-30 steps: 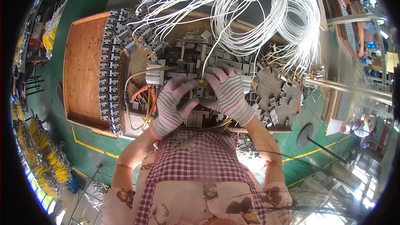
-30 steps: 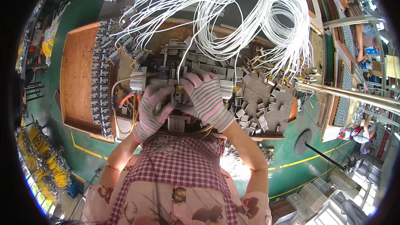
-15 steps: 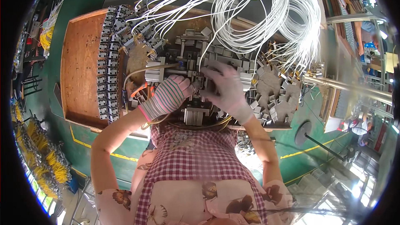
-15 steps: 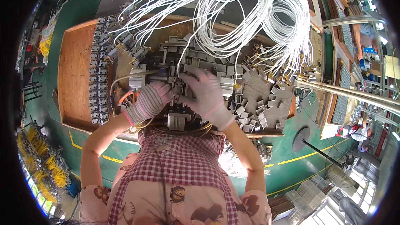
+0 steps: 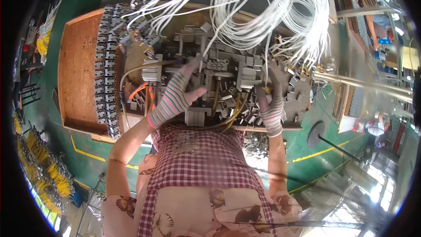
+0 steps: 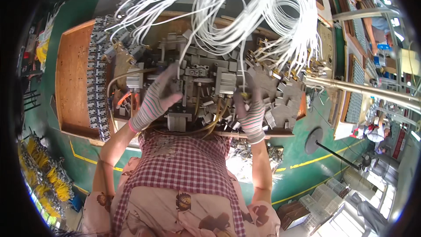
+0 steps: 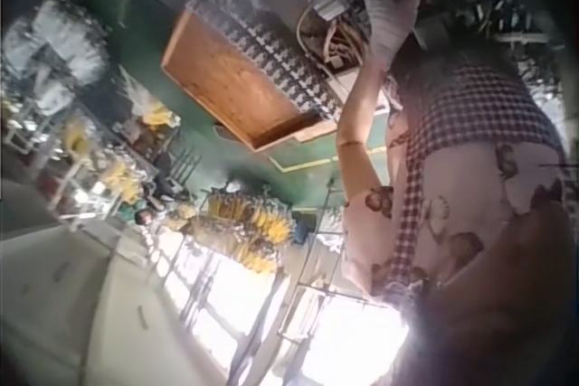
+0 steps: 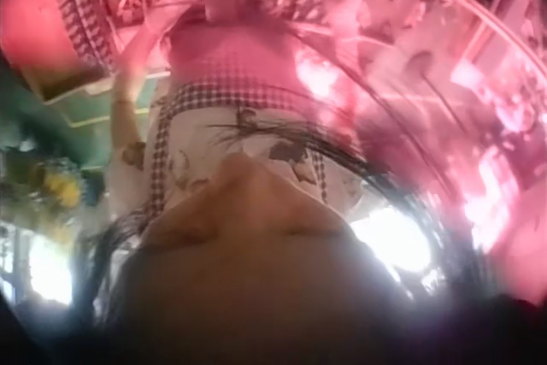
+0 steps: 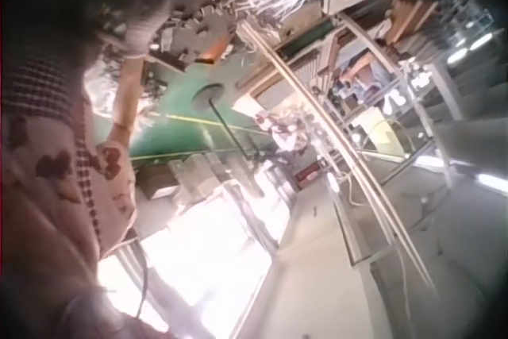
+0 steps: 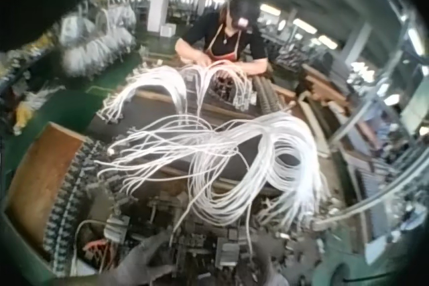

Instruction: Processing electrical wires by feeding them into a crimping machine and organizing the finished components into a storage tray.

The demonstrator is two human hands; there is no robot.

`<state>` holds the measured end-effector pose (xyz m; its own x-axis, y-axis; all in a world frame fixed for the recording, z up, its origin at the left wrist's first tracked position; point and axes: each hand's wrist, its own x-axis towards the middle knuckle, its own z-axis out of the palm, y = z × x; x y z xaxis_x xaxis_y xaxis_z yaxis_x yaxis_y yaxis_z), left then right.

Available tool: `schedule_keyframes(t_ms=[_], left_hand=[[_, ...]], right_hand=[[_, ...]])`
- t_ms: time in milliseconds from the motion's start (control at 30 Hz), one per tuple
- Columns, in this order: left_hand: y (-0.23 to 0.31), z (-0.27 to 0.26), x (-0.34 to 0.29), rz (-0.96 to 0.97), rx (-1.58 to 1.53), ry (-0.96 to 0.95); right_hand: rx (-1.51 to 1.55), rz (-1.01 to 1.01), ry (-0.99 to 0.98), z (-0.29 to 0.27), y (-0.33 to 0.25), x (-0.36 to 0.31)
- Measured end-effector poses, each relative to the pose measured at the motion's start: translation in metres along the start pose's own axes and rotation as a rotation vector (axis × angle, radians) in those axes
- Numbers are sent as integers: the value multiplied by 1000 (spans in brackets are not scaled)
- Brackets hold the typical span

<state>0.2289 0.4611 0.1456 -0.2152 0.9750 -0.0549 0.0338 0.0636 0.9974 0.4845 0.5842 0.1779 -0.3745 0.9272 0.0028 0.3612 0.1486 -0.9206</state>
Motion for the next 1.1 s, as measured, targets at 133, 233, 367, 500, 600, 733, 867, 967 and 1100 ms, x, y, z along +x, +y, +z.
schedule_keyframes(t_ms=[133, 233, 367, 500, 600, 733, 867, 967, 1100], left_hand=[[19, -16, 13, -233, -128, -22], [80, -35, 16, -248, -195, -50], [107, -94, 24, 82, 734, 393], [104, -141, -29, 334, 877, 818], [69, -179, -111, 113, 785, 1145], [-15, -209, -225, -260, 562, 1202], [-102, -213, -284, -176, 947, 968], [-106, -200, -273, -223, 1091, 928], [-95, -187, -284, -162, 490, 1202]], right_hand=[[-333, -393, -16, -1, -12, -7], [-484, -569, -59, -6, -24, -8], [-811, -417, -209, -20, -35, -10], [-1256, -381, -121, -33, 10, -1], [-774, -366, -54, -37, 21, 9], [459, 130, -306, -29, -23, 8], [293, -41, -594, -37, -5, 18], [-717, -587, -285, 13, -55, 12], [-789, -587, -160, -4, -49, 6]])
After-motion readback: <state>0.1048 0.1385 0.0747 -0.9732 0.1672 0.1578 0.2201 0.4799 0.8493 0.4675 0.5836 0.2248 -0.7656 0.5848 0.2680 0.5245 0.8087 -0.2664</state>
